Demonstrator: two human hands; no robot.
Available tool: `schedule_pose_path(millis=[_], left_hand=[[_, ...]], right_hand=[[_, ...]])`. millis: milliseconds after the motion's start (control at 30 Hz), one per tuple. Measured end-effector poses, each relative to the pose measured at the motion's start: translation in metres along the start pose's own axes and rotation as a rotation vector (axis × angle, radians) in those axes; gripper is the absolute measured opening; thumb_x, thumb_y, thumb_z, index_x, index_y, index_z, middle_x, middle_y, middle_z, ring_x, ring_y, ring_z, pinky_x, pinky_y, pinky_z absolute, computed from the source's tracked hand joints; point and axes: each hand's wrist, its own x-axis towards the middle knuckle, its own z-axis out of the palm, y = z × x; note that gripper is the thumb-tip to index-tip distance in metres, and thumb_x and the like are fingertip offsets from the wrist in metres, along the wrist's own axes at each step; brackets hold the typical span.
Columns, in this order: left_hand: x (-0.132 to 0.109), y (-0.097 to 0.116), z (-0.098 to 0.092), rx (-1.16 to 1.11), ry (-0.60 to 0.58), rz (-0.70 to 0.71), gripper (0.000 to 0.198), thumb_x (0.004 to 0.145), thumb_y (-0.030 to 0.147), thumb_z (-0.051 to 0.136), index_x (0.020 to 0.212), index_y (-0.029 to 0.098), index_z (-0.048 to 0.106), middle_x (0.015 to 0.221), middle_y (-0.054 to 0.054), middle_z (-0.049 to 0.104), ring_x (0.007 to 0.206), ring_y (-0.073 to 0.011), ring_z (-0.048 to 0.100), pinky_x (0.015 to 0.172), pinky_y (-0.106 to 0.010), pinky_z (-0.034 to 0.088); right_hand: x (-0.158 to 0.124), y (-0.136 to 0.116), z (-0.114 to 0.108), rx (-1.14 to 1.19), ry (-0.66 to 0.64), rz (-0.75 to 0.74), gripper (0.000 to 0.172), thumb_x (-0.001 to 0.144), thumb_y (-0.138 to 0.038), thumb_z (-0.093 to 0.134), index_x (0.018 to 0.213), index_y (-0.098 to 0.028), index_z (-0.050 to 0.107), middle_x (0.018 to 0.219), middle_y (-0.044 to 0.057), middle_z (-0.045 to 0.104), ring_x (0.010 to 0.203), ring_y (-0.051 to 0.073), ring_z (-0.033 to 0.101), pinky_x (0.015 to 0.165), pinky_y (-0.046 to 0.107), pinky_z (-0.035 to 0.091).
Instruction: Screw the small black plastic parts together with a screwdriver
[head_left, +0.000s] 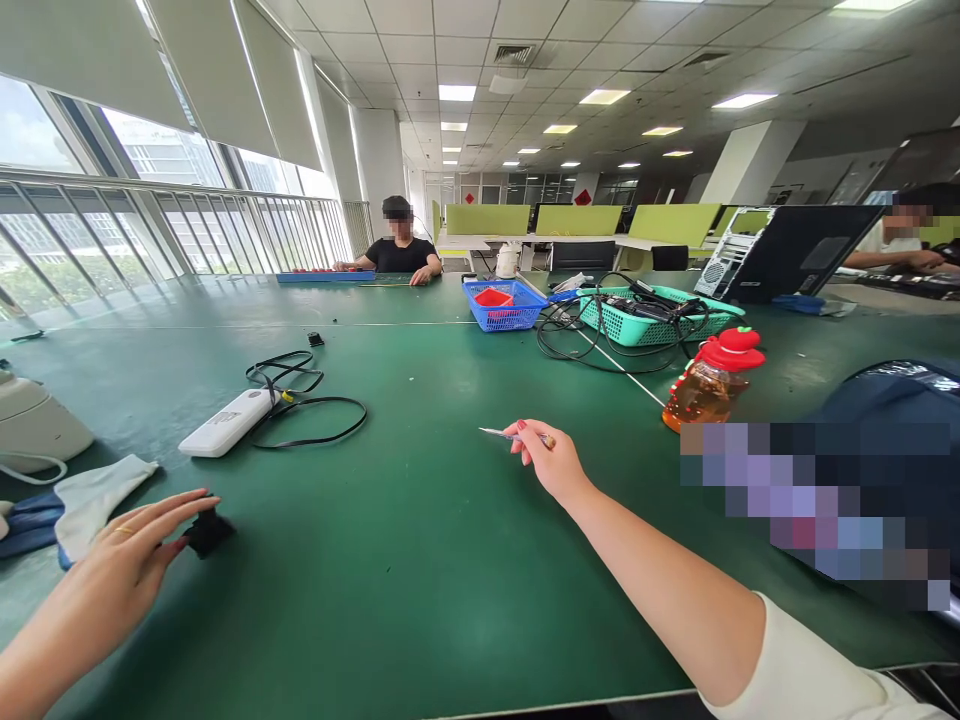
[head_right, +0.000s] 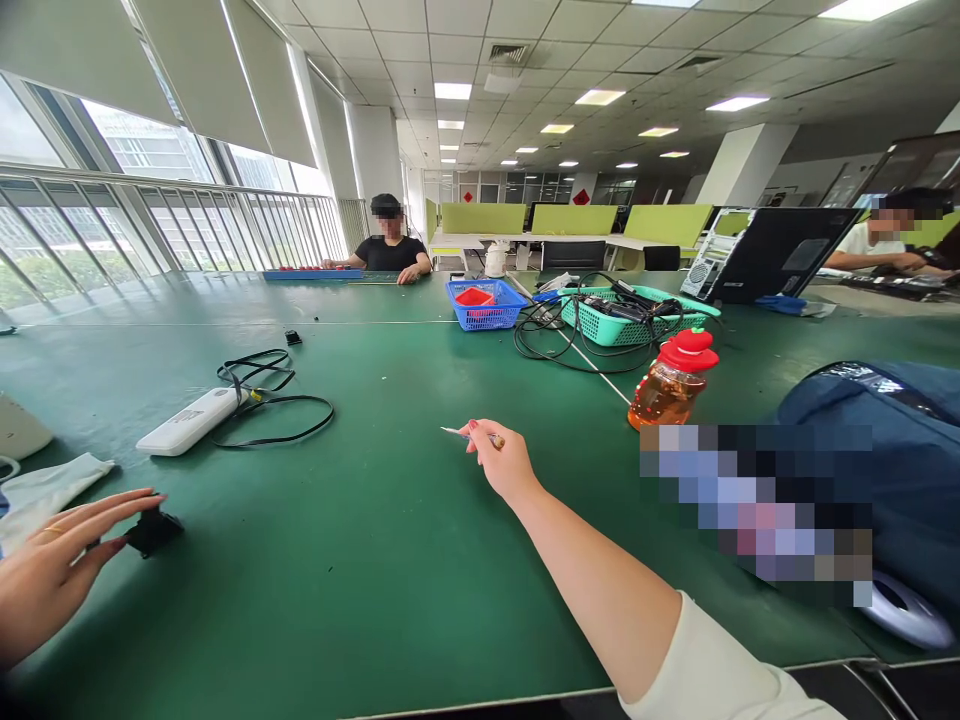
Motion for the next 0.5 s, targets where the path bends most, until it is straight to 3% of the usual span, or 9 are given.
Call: schedule_pose_path(millis=[167,300,500], left_hand=[[0.006,0.01,-0.002,-0.015,-0.051,0.023,0.051,0.09,0.042,0.03,0.123,0.028,0.066,0.131,-0.004,0.064,0.107,-0.0269,0.066,0.098,-0.042,0.052],[0.009,0.013,-0.004,0.023,-0.03,0.046,0.052,0.091,0.042,0.029,0.125,0.028,0.066,0.133,-0.005,0.063,0.11,-0.0276,0.064,0.099,-0.043,0.051],[0.015,0.014,0.0,0.052,-0.123,0.086,0.051,0.089,0.038,0.029,0.122,0.031,0.068,0.129,-0.003,0.066,0.115,-0.027,0.062,0.101,-0.045,0.05]], right_hand=[[0.0,0.0,0.0,-0.014,0.001,-0.003,0.051,0.084,-0.065,0.052,0.086,-0.019,0.072,0.069,0.003,0.06,0.056,0.012,0.049,0.055,0.027,0.044],[-0.001,-0.002,0.001,-0.033,-0.004,-0.015,0.051,0.084,-0.065,0.051,0.085,-0.019,0.072,0.068,0.003,0.06,0.054,0.012,0.048,0.051,0.027,0.04],[-0.002,-0.002,0.0,-0.046,-0.014,-0.016,0.051,0.085,-0.064,0.049,0.085,-0.019,0.072,0.07,0.004,0.061,0.055,0.013,0.049,0.051,0.027,0.04]])
